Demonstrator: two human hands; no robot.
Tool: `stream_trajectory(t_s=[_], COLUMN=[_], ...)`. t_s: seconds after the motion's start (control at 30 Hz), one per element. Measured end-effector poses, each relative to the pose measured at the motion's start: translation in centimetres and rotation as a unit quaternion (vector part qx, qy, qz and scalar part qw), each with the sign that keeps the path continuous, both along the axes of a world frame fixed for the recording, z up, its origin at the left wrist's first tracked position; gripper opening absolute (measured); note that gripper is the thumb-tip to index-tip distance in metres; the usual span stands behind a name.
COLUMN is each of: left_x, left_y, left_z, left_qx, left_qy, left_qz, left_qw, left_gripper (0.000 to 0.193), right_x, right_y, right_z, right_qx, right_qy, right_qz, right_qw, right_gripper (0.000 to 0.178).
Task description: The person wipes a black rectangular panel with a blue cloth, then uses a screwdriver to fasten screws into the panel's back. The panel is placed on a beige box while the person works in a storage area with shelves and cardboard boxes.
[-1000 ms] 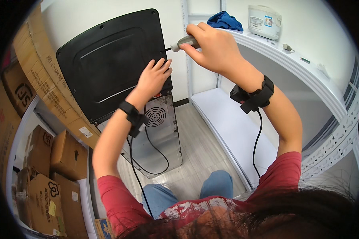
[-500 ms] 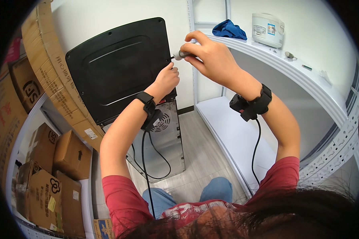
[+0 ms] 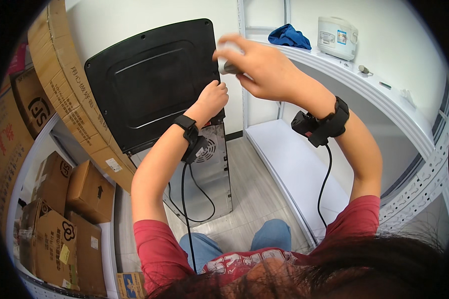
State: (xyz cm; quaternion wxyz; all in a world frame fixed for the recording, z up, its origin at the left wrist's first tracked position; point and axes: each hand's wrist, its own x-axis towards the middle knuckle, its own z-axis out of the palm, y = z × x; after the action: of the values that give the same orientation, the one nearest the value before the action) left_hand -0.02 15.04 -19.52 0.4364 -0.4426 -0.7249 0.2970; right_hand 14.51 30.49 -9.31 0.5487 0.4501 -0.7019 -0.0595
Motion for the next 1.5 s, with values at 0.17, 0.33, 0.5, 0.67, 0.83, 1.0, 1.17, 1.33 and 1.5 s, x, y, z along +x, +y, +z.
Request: stream_trajectory(t_s=[0.17, 0.33, 0.5, 0.67, 0.83, 1.0, 1.17, 1.33, 1.5], left_x=[-3.0, -4.9, -3.3, -0.8, -1.4, -2.7, -2.6, -1.9, -2.9], left_y=[-0.1, -0.4, -0.1, 0.1, 0.7, 1.0, 1.5, 1.4, 0.8], left_z=[-1.3, -2.1, -1.6, -0.5, -0.9, -1.3, -0.9, 0.0, -0.9], left_qx=[0.044, 0.085, 0.052, 0.046, 0.03, 0.028, -0.04, -0.091, -0.055], left_qy=[0.016, 0.026, 0.009, -0.066, -0.022, 0.024, 0.016, 0.009, 0.012], left_qz=[-0.046, -0.095, -0.054, 0.014, -0.017, 0.018, 0.099, 0.128, 0.104], left_qw=[0.998, 0.991, 0.997, 0.997, 0.999, 0.999, 0.994, 0.988, 0.993], left_gripper=[0.008, 0.008, 0.007, 0.01, 0.008, 0.011, 0.015, 0.017, 0.015], right_x=[0.2, 1.3, 0.8, 1.2, 1.6, 2.1, 2.0, 1.7, 0.8], right_y=[-1.5, -2.3, -1.3, -1.4, -0.7, -1.8, -1.4, -0.6, -0.8], right_z=[-1.6, -1.2, -0.9, -1.4, -1.2, -1.6, -1.6, -1.6, -1.5], right_qx=[-0.055, -0.061, -0.004, -0.08, -0.023, 0.046, 0.017, 0.093, 0.132], right_qy=[-0.017, -0.042, -0.073, -0.076, -0.102, -0.058, 0.005, 0.04, 0.071], right_qz=[-0.111, -0.014, -0.08, -0.209, -0.041, -0.114, -0.144, -0.171, -0.184], right_qw=[0.992, 0.997, 0.994, 0.972, 0.994, 0.991, 0.989, 0.98, 0.972], right_gripper=[0.023, 0.029, 0.026, 0.025, 0.032, 0.032, 0.03, 0.03, 0.027])
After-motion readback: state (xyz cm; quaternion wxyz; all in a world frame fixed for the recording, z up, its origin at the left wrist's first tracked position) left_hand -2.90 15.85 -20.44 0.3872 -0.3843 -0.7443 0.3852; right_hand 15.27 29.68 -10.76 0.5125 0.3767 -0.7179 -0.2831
